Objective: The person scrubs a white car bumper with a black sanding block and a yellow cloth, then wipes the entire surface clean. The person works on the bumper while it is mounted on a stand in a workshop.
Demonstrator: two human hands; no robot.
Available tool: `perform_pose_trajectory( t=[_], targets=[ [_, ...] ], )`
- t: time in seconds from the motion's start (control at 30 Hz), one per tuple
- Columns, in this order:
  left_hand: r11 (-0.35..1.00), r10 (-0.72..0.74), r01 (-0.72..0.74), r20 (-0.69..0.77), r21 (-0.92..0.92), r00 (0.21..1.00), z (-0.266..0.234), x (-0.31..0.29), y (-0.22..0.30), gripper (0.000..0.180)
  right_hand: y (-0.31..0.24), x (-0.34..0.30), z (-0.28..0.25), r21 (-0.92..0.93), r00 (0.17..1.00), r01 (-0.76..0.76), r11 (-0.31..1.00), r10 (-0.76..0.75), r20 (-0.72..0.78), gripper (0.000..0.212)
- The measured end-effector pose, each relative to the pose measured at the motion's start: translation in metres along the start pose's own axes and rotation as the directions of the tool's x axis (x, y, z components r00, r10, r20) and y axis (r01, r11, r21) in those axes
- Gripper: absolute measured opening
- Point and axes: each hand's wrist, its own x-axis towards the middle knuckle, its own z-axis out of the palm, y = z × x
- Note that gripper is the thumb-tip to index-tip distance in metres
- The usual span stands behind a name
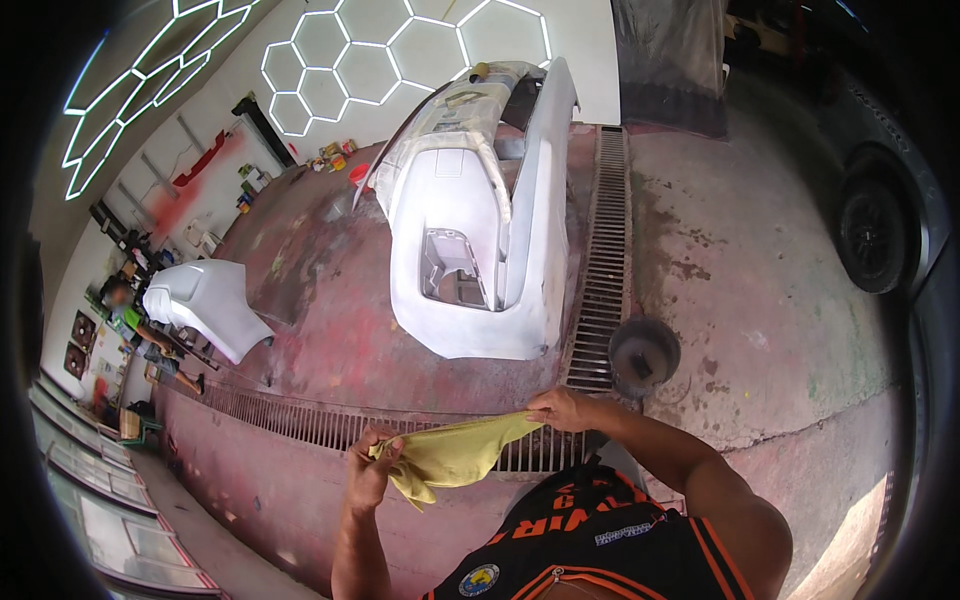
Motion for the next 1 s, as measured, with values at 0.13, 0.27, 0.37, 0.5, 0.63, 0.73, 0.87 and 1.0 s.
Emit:
perform_pose_trajectory(
  t=[0.13,0.27,0.37,0.5,0.63,0.73,0.87,1.0],
  targets=[
    [0.845,-0.091,0.018,-0.111,-0.535,0.99,0.009,0.005,-0.007,0.013,-0.045,0.018,-0.011,0.373,0.968,-0.185,0.909,0.234,-0.089,0.024],
    [0.997,-0.072,0.07,0.104,0.024,0.992,0.013,0.01,-0.017,0.014,-0.053,0.037,-0.017,0.515,0.947,-0.058,0.855,0.21,-0.243,0.023],
    [0.954,-0.141,0.079,0.2,0.291,0.969,0.023,0.016,-0.014,0.018,-0.066,0.048,-0.023,0.545,0.896,-0.106,0.832,0.318,-0.311,0.023],
    [0.937,-0.176,0.171,0.011,-0.304,0.984,0.06,0.034,0.003,0.022,-0.07,0.062,-0.006,0.709,0.808,-0.003,0.705,0.42,-0.414,0.023],
    [0.952,0.194,-0.162,0.1,-0.26,0.976,0.105,0.047,0.002,0.033,-0.111,0.063,0.003,0.569,0.942,0.077,0.819,0.127,-0.31,0.029],
    [0.982,0.055,-0.056,-0.013,-0.179,0.998,0.1,0.053,-0.006,0.037,-0.118,0.057,-0.01,0.056,0.899,0.312,0.948,-0.276,-0.341,0.041],
    [0.982,0.166,-0.171,-0.064,-0.082,0.984,0.117,0.054,0.022,0.033,-0.093,0.053,0.008,-0.023,0.848,0.23,0.973,-0.212,-0.486,0.057],
    [0.9,0.342,-0.387,-0.225,-0.202,0.913,0.146,0.048,0.033,0.024,-0.065,0.072,0.053,0.146,0.872,0.234,0.961,-0.14,-0.47,0.055]
  ],
)
